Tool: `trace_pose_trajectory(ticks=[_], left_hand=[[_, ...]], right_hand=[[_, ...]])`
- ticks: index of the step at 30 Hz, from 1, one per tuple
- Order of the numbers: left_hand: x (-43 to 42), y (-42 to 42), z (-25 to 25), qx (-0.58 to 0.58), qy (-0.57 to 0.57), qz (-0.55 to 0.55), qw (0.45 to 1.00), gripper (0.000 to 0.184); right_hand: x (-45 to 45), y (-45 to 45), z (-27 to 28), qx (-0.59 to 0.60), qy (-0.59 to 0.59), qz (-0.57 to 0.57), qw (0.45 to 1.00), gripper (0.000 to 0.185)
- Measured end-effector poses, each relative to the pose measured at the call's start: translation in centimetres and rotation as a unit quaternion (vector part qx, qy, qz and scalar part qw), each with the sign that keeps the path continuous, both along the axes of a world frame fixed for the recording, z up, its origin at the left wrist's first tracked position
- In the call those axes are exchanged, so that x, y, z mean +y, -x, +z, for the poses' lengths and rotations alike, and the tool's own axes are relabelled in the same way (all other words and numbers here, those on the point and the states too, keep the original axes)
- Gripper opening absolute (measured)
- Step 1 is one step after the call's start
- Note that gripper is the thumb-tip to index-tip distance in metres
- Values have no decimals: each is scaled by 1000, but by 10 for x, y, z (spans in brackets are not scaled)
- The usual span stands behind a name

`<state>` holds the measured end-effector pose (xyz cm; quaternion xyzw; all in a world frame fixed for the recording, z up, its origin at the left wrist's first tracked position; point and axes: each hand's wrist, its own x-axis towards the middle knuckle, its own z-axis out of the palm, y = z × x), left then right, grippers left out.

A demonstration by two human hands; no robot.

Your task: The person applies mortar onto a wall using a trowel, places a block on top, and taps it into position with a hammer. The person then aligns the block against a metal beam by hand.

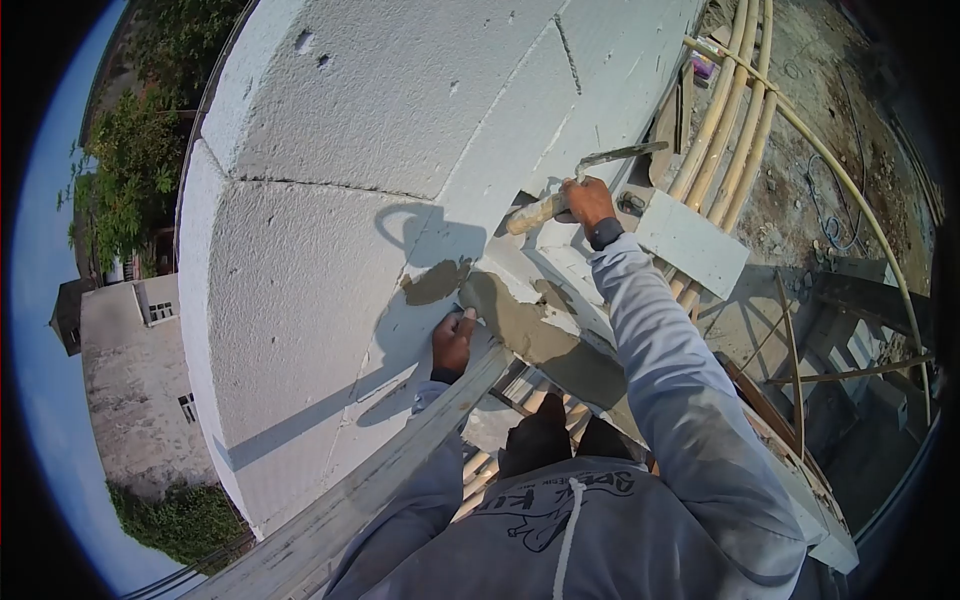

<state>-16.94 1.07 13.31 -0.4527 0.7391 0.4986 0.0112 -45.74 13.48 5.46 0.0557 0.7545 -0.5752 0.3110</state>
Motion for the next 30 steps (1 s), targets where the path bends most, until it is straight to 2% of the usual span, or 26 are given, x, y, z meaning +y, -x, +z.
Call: trace_pose_trajectory(ticks=[2, 3, 5, 7, 10, 12, 14, 16, 19, 22, 27, 30], left_hand=[[0, -2, -5, 10, -16, 9, 1000, 32], [0, 0, -4, 3, -13, 2, 1000, 32], [-1, 1, 1, -17, -8, -14, 1000, 32], [0, -1, -4, -1, -2, -10, 1000, 32], [-2, -3, -3, -4, -6, -16, 1000, 33], [-4, -3, -3, -2, -8, -15, 1000, 33], [-4, -4, -10, 6, -7, -5, 1000, 34], [-6, -4, -10, 16, -14, -11, 1000, 34], [-9, -9, -18, 0, 13, -31, 999, 35], [-7, -7, -14, -7, 6, -14, 1000, 36], [-4, -9, -16, 20, 6, 0, 1000, 36], [-1, -6, -14, 25, -11, 19, 999, 37]], right_hand=[[-10, -29, 0, 146, -159, 146, 966, 43], [0, -21, 29, 90, -144, 209, 963, 47], [6, -14, -3, 53, -100, 164, 980, 46], [20, -8, 10, 127, -117, 146, 974, 43], [51, 0, 46, 224, -214, 222, 925, 38], [74, 4, 50, 270, -228, 337, 873, 32], [100, -5, 52, 346, -208, 393, 826, 25], [115, -15, 83, 358, -185, 456, 793, 23], [120, -27, 84, 368, -89, 497, 781, 25], [106, -43, 87, 355, -151, 558, 735, 26], [76, -56, 100, 435, -191, 527, 705, 21], [77, -51, 67, 424, -228, 513, 711, 17]])
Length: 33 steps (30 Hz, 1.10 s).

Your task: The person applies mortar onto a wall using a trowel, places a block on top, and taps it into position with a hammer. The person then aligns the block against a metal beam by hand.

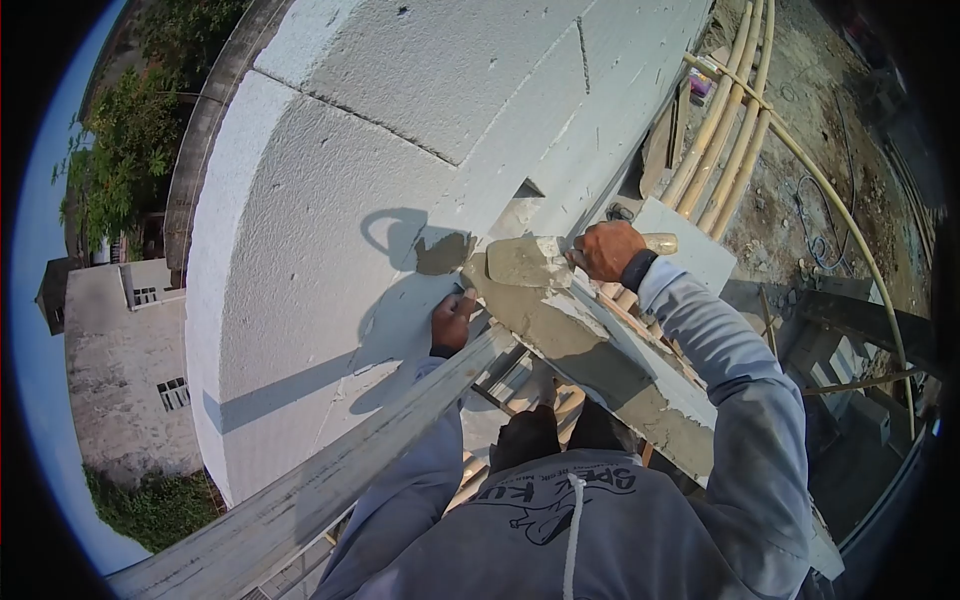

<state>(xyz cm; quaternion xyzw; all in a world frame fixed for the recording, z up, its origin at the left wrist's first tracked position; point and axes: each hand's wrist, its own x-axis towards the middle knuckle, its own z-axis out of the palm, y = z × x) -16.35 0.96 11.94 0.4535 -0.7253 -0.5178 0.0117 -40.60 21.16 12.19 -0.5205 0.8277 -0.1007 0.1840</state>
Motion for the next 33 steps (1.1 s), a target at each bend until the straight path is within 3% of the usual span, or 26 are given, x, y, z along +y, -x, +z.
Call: trace_pose_trajectory(ticks=[3, 6, 11, 14, 20, 27, 33], left_hand=[[-3, -2, 0, -8, 16, -9, 1000, 39], [-4, -2, 2, -23, 15, -18, 999, 41], [-10, -4, -6, -28, 23, -29, 999, 44], [-8, -7, -18, -3, 8, 9, 1000, 45], [-9, -6, -13, -26, 9, -6, 1000, 46], [-13, -17, -40, -31, 45, -12, 998, 52], [-3, -19, -29, -67, 56, -2, 996, 53]], right_hand=[[32, 20, -11, 4, -6, -40, 999, 14], [78, 26, -11, 42, -85, -65, 993, 16], [117, 10, -16, -65, -74, -234, 967, 39], [125, -2, -31, -122, -70, -272, 952, 40], [128, -18, -39, -155, -48, -280, 946, 42], [135, -15, -37, -140, -53, -277, 949, 42], [142, -15, -40, -149, -21, -266, 952, 30]])
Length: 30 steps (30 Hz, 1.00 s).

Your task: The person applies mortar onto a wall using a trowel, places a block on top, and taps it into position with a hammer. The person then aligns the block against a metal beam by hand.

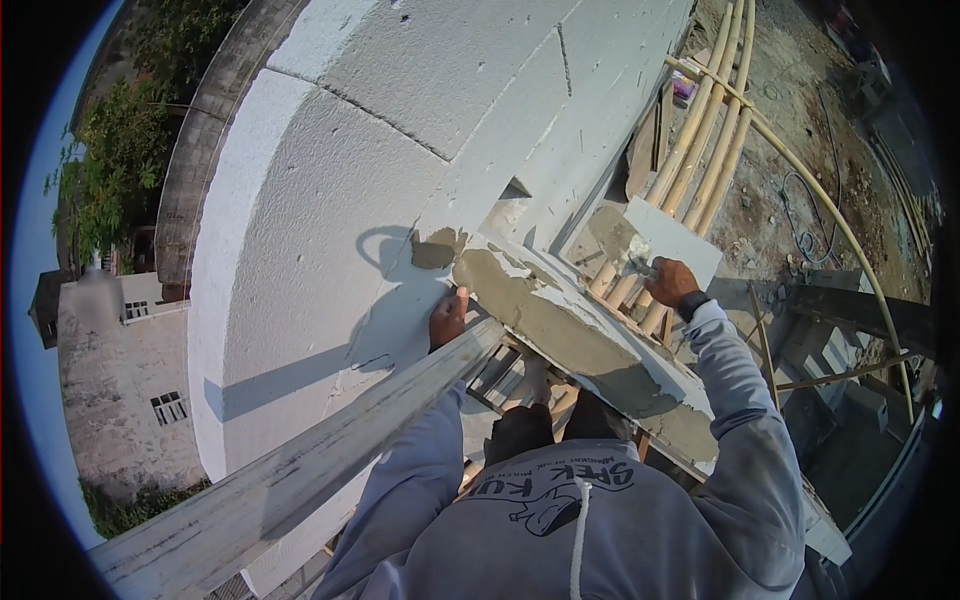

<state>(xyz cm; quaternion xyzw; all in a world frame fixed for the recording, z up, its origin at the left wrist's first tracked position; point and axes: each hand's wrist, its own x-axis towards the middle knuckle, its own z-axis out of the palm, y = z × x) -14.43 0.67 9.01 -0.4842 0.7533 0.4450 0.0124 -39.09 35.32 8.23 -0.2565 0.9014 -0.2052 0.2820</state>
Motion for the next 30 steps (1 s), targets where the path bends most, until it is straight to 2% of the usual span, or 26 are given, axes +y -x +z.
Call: trace_pose_trajectory(ticks=[3, 5, 7, 10, 12, 13, 14, 17, 18, 21, 22, 25, 26, 30], left_hand=[[3, -9, 5, -67, 32, -16, 997, 53], [3, -31, -11, -87, 46, -14, 995, 54], [5, -63, -37, -15, 168, -86, 982, 54], [11, -111, -69, 92, 339, -197, 915, 54], [14, -127, -65, 31, 285, -199, 937, 54], [22, -125, -40, -67, 173, -159, 970, 54], [30, -122, -17, -164, 56, -115, 978, 53], [39, -121, 19, -173, -9, -130, 976, 58], [37, -134, 3, -46, 15, -132, 990, 60], [28, -132, 14, -104, 50, -177, 977, 60], [24, -134, 16, -76, 51, -187, 978, 59], [17, -133, 33, -105, 28, -213, 971, 58], [19, -137, 35, -47, 34, -208, 976, 57], [13, -148, 30, 14, 43, -225, 973, 55]], right_hand=[[-3, -1, -1, 20, -23, 54, 998, 30], [-16, -6, 36, 49, 25, 91, 994, 30], [-34, -12, 80, 76, 59, 131, 987, 30], [-67, -27, 120, 106, 79, 188, 973, 30], [-85, -39, 134, 122, 78, 218, 965, 27], [-92, -46, 137, 131, 82, 218, 964, 26], [-99, -54, 135, 141, 84, 217, 962, 26], [-96, -73, 125, 165, 68, 199, 964, 21], [-87, -78, 122, 159, 51, 185, 969, 21], [-48, -92, 122, 145, 12, 155, 977, 21], [-35, -97, 134, 134, -16, 152, 979, 21], [1, -110, 161, 112, -105, 124, 980, 21], [12, -117, 167, 104, -135, 112, 979, 20], [49, -148, 191, 142, -148, 28, 978, 25]])
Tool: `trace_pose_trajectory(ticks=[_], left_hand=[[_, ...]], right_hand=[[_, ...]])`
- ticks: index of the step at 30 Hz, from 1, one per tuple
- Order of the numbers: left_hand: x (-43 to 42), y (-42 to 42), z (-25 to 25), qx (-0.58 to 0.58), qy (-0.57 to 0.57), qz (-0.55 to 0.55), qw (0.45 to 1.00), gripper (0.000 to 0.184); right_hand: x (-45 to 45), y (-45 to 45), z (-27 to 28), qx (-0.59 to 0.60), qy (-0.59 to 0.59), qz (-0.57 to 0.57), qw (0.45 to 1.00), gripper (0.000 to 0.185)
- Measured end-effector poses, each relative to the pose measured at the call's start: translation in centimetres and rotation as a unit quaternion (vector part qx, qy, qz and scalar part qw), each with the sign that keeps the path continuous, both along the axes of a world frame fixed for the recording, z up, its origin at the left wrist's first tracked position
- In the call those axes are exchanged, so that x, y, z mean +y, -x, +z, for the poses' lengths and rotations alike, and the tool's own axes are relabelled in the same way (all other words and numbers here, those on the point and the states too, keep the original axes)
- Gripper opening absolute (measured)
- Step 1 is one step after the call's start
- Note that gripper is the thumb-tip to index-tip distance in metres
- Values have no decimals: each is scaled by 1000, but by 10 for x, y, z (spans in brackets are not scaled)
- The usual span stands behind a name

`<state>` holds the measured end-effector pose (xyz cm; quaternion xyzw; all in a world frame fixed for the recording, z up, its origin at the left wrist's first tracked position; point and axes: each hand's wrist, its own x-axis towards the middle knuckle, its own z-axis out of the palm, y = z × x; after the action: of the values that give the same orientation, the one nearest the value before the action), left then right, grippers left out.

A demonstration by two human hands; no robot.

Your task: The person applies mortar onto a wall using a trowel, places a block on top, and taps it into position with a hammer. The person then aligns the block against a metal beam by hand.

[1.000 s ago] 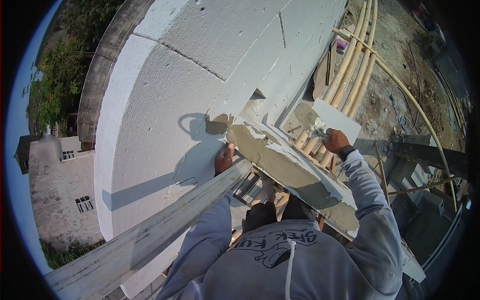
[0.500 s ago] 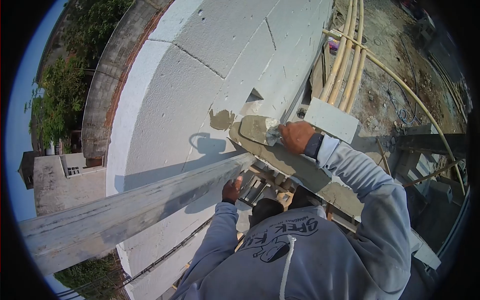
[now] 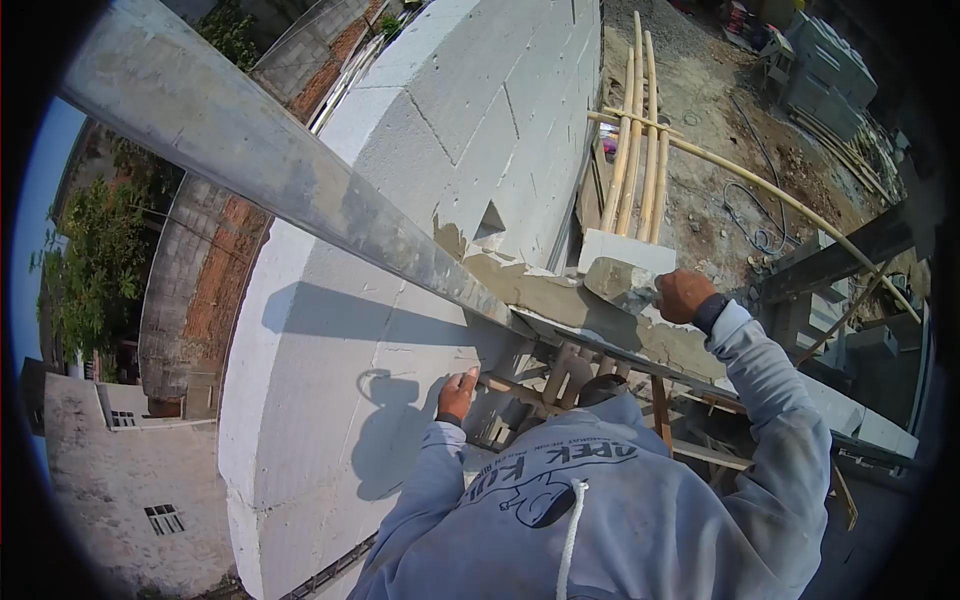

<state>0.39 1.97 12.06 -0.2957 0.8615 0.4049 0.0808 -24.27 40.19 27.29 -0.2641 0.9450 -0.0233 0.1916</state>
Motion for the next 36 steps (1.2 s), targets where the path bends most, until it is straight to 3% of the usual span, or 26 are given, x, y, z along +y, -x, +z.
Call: trace_pose_trajectory(ticks=[2, 5, 8, 11, 16, 19, 23, 26, 28, 31, 34, 36], left_hand=[[-1, -6, 12, -10, -22, -2, 1000, 53], [6, -19, 45, 70, -47, 10, 996, 51], [3, -35, 90, 130, -96, 29, 986, 48], [-5, -50, 144, 183, -63, 31, 981, 46], [-10, -87, 254, 326, -81, 56, 940, 38], [-21, -104, 289, 460, 152, 52, 873, 36], [-37, -118, 328, 370, 443, 211, 788, 41], [-54, -117, 324, 285, 536, 322, 727, 43], [-64, -123, 310, 245, 554, 343, 718, 45], [-63, -126, 305, 260, 577, 354, 689, 44], [-57, -141, 311, 242, 584, 409, 658, 43], [-42, -169, 307, 190, 572, 478, 639, 46]], right_hand=[[12, -19, 4, -7, 31, -36, 999, 28], [10, -48, 15, -59, 112, -40, 991, 31], [-5, -77, 8, -78, 79, 5, 994, 32], [-29, -96, -6, -105, 136, 79, 982, 30], [-87, -116, -22, -154, 101, 150, 971, 30], [-124, -122, -23, -175, 111, 217, 954, 30], [-162, -119, -61, -180, 113, 308, 927, 31], [-197, -115, -76, -188, 127, 414, 882, 26], [-220, -104, -99, -178, 185, 527, 810, 25], [-260, -121, -72, -191, 76, 511, 835, 27], [-277, -114, -101, -242, 154, 572, 768, 32], [-290, -121, -100, -257, 102, 591, 758, 34]])
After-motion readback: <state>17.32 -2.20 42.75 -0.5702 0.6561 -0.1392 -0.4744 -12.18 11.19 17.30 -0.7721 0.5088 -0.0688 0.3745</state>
